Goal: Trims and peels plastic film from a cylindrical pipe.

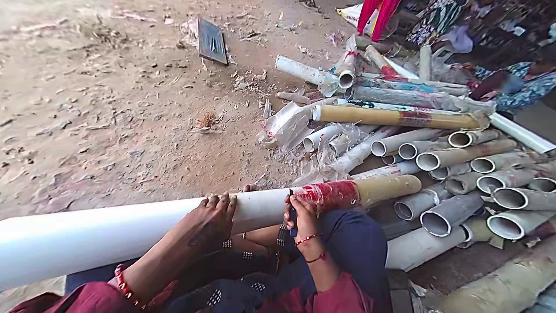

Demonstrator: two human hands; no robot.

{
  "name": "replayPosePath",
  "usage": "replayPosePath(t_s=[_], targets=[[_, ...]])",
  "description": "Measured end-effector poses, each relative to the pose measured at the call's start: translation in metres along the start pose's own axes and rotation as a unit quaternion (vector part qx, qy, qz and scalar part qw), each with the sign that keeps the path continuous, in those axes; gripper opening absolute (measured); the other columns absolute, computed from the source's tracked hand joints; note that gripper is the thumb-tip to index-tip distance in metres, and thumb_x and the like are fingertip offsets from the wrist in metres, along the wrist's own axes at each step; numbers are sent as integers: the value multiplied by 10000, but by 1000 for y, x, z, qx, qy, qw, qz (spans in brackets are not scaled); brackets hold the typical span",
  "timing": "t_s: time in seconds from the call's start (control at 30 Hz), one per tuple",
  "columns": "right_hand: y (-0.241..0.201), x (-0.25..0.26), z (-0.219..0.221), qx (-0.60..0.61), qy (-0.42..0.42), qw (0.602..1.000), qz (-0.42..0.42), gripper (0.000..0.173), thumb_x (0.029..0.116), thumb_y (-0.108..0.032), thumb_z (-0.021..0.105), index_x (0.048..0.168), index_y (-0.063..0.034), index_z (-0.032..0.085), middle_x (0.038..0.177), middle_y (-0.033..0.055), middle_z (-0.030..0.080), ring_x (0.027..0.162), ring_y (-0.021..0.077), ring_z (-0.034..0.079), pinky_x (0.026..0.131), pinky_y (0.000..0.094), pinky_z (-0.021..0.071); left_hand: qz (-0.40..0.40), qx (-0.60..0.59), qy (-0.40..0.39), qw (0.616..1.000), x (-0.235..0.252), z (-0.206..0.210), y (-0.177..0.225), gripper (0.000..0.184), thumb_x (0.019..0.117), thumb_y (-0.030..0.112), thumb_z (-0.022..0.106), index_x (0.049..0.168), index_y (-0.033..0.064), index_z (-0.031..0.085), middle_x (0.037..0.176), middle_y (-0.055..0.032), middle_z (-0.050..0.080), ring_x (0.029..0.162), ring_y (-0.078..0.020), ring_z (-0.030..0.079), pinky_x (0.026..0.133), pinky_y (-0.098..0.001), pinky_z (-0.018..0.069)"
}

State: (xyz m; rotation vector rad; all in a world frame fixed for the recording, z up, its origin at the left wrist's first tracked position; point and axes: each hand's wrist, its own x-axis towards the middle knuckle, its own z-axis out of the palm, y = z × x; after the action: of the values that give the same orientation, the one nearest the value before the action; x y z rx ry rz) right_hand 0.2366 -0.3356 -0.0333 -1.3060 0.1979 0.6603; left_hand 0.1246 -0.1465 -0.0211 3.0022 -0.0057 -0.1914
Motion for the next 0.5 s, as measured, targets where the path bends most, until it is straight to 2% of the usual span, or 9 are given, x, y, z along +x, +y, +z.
replayPosePath(t_s=[0.07,0.1,0.2,0.27,0.3,0.33,0.37,0.43,0.5], targets=[[1,-1,-1,1,-4,1000,10,311,1130,-103,290,1006,23,545,540,-42,473,390,4,411,394,141,351,-40,20,-147,988,7,-16,12,509,1058,126,501,1463,-169,412,1401,-429,503,1297,-569,533,1075,-596,435],[2,-2,-2,2,-5,1000,11,310,1130,-103,290,1004,24,544,538,-41,471,388,4,410,394,141,351,-43,26,-185,982,7,-19,15,512,1077,96,444,1495,-181,341,1440,-455,442,1339,-589,481,1110,-607,397],[-1,-2,-6,10,-6,1000,2,314,1130,-104,291,1002,26,546,533,-40,471,386,5,415,390,141,352,-37,81,-183,979,4,-13,21,479,1077,15,372,1496,-207,298,1432,-487,418,1334,-609,475,1114,-614,394],[-1,-3,-7,16,-8,1000,-6,317,1130,-99,289,993,30,543,530,-37,471,385,3,414,387,138,348,-41,91,-139,985,2,-8,21,457,1046,-40,416,1476,-188,369,1396,-455,487,1300,-574,533,1086,-587,437],[-1,-4,-7,16,-11,1000,-9,316,1129,-97,292,990,33,545,526,-38,473,384,-1,415,386,136,349,-10,84,-51,995,-1,-4,12,368,1006,-76,491,1359,-170,535,1232,-401,625,1138,-530,658,947,-555,546],[-1,-6,-8,14,-15,1000,-11,315,1128,-95,295,990,34,547,524,-40,475,385,-3,416,387,135,349,40,59,69,995,-1,5,-3,237,927,-114,594,1144,-122,689,960,-300,702,864,-457,735,695,-512,605],[0,-7,-7,13,-20,1000,-13,314,1127,-93,295,991,33,549,524,-42,476,386,-5,417,390,134,350,80,17,128,988,1,9,-17,206,869,-152,639,1036,-86,741,844,-243,706,733,-423,730,585,-506,591],[0,-8,-6,12,-27,999,-16,314,1125,-87,293,986,29,550,522,-44,477,386,-7,420,392,131,353,98,-3,122,988,4,4,-23,185,871,-156,640,994,-71,748,823,-223,714,707,-413,725,574,-510,578],[0,-9,-6,9,-27,1000,-10,315,1125,-87,288,985,26,546,523,-44,466,388,-4,417,393,133,352,62,8,52,997,2,-1,-12,190,950,-37,591,1084,-101,708,943,-274,718,840,-452,733,678,-536,590]])
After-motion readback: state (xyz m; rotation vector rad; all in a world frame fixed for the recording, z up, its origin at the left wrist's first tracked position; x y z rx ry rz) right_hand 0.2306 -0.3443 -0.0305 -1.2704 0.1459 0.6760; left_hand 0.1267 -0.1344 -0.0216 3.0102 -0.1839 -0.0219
